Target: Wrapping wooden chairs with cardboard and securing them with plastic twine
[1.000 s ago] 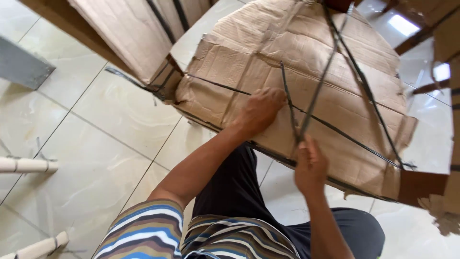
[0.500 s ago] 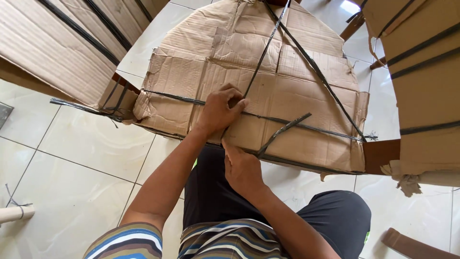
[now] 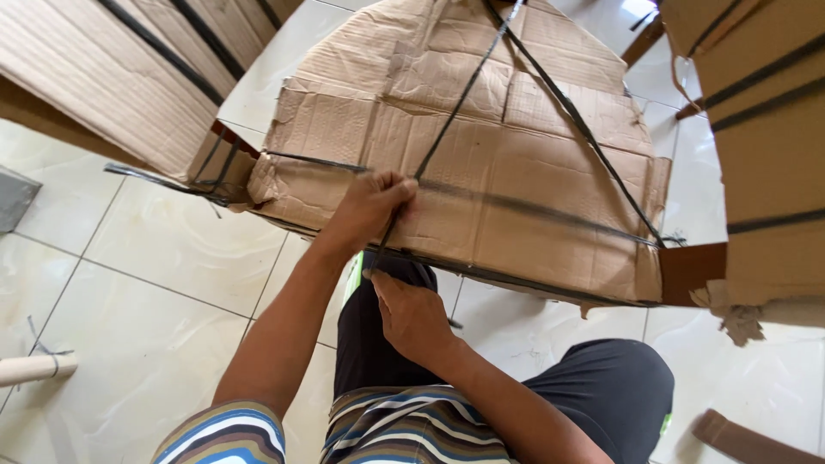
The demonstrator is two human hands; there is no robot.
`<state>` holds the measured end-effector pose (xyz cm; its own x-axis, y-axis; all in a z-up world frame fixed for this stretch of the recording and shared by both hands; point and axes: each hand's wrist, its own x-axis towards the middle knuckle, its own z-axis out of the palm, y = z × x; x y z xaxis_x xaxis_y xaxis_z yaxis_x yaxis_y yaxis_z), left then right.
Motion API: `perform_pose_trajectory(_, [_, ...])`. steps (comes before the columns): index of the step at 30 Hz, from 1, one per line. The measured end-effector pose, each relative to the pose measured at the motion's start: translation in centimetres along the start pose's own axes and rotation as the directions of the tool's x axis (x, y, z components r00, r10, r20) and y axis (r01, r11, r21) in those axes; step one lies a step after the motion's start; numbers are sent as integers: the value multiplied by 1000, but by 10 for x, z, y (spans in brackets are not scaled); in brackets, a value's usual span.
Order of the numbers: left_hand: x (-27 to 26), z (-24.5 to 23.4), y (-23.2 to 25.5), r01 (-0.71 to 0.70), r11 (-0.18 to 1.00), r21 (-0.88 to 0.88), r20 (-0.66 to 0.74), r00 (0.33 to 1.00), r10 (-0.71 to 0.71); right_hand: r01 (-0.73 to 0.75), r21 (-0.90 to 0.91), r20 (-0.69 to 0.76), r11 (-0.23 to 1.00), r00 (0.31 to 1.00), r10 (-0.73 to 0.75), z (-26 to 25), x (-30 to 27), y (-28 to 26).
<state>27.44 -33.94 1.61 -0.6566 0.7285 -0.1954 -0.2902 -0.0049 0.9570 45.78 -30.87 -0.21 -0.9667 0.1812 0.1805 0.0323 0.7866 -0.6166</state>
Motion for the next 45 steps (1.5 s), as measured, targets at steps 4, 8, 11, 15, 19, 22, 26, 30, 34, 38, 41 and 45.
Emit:
perform_pose_trajectory(4, [-43,-10,-12,108,976,-190,21,994,-106,40,19,39,999,998,-40,8,1,-2])
perform_pose_trajectory(8, [-77,-27,-21,109,929,-354,-123,979,-162,125,-9,90,992,988,-124,12,5,-2])
perform_pose_trajectory(11, [-88,-47,-26,-4,953,-303,-262,962,-80,233,-12,76,972,970,-232,9,6,-6])
perform_pose_trajectory(15, [-94,-75,-27,-141,987,-73,-420,902,98,329,3,-155,944,933,-324,-8,21,1])
perform_pose_trajectory(19, [-110,-103,-28,-105,960,261,-495,839,226,223,17,-248,975,945,-212,-22,40,26])
perform_pose_trajectory(22, [-115,-122,-33,-46,933,357,-541,804,247,207,44,-213,977,958,-194,-22,41,23])
perform_pose_trajectory(26, [-107,-157,-47,58,883,466,-600,754,267,92,269,-95,959,993,-69,-35,41,23])
perform_pose_trajectory(30, [-97,-183,-56,172,825,538,-630,732,258,-61,354,4,933,998,63,-47,40,32])
perform_pose_trajectory(34, [-96,-195,-49,154,780,606,-593,741,315,-129,434,68,892,992,110,-54,44,35])
perform_pose_trajectory(38, [-97,-199,-39,154,689,708,-532,759,376,-199,513,121,835,980,160,-56,49,35])
perform_pose_trajectory(41, [-92,-211,-33,163,569,806,-449,795,409,-207,527,120,824,978,169,-57,49,35])
perform_pose_trajectory(45, [-94,-216,-13,126,436,891,-324,849,417,-183,486,93,855,983,158,-53,48,37])
